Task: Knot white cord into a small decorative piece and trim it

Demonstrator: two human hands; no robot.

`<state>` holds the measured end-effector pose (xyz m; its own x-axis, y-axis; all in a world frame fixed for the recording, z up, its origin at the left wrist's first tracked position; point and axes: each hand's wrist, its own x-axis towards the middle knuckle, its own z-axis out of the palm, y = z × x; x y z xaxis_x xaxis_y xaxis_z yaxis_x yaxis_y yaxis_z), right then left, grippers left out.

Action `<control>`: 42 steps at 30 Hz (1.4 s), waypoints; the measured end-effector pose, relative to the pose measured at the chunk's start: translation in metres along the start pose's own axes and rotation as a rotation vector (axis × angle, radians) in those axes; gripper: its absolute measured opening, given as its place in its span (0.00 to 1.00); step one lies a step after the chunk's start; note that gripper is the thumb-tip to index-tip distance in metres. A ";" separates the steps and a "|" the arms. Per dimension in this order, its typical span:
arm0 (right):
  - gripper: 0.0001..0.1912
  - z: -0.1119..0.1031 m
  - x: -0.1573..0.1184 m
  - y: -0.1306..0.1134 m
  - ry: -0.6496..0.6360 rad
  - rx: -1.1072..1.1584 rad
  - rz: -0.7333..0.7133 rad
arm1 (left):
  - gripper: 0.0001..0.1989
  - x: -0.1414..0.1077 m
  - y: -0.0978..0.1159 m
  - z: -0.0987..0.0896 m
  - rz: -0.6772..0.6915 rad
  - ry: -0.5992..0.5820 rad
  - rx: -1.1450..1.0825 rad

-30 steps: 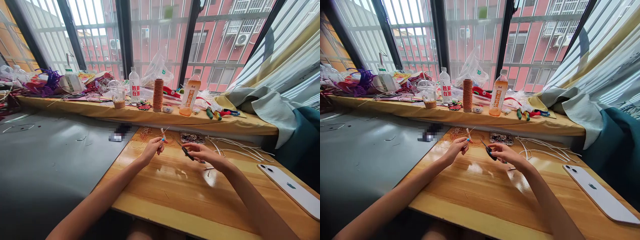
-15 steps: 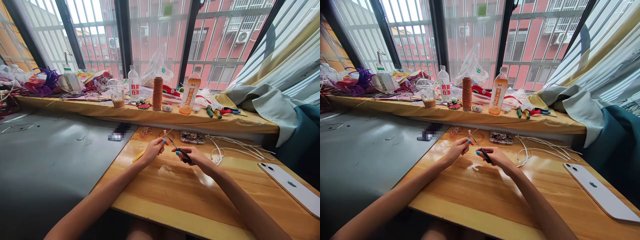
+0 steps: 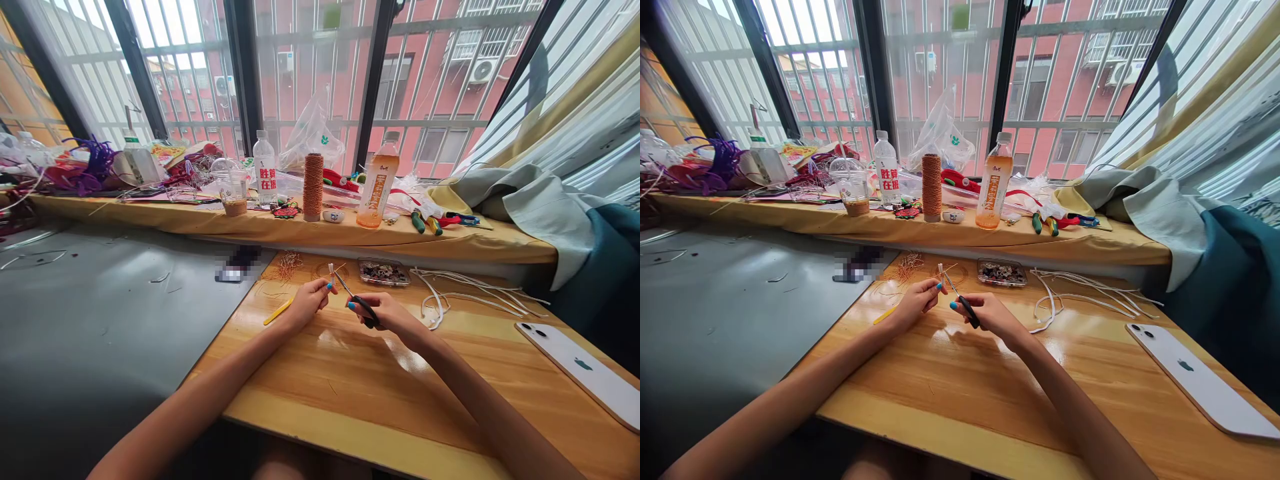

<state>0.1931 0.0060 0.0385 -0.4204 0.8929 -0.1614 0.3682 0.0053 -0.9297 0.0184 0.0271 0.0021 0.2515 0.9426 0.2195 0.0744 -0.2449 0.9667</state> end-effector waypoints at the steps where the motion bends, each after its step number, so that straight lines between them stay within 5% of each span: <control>1: 0.20 0.000 0.000 -0.001 -0.001 0.005 -0.012 | 0.12 0.000 0.000 0.000 -0.002 -0.005 -0.001; 14: 0.19 0.001 -0.001 -0.008 0.125 0.126 -0.071 | 0.12 0.001 0.001 0.000 -0.041 0.021 -0.044; 22: 0.21 0.005 -0.006 -0.006 -0.131 0.130 -0.014 | 0.12 -0.002 0.006 0.002 -0.017 0.030 0.011; 42: 0.24 0.008 -0.003 -0.002 -0.107 0.164 -0.015 | 0.11 -0.004 -0.002 0.002 0.072 0.037 0.288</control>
<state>0.1876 -0.0003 0.0381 -0.5138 0.8403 -0.1731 0.2248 -0.0629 -0.9724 0.0189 0.0239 -0.0013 0.2308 0.9270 0.2957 0.3296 -0.3604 0.8726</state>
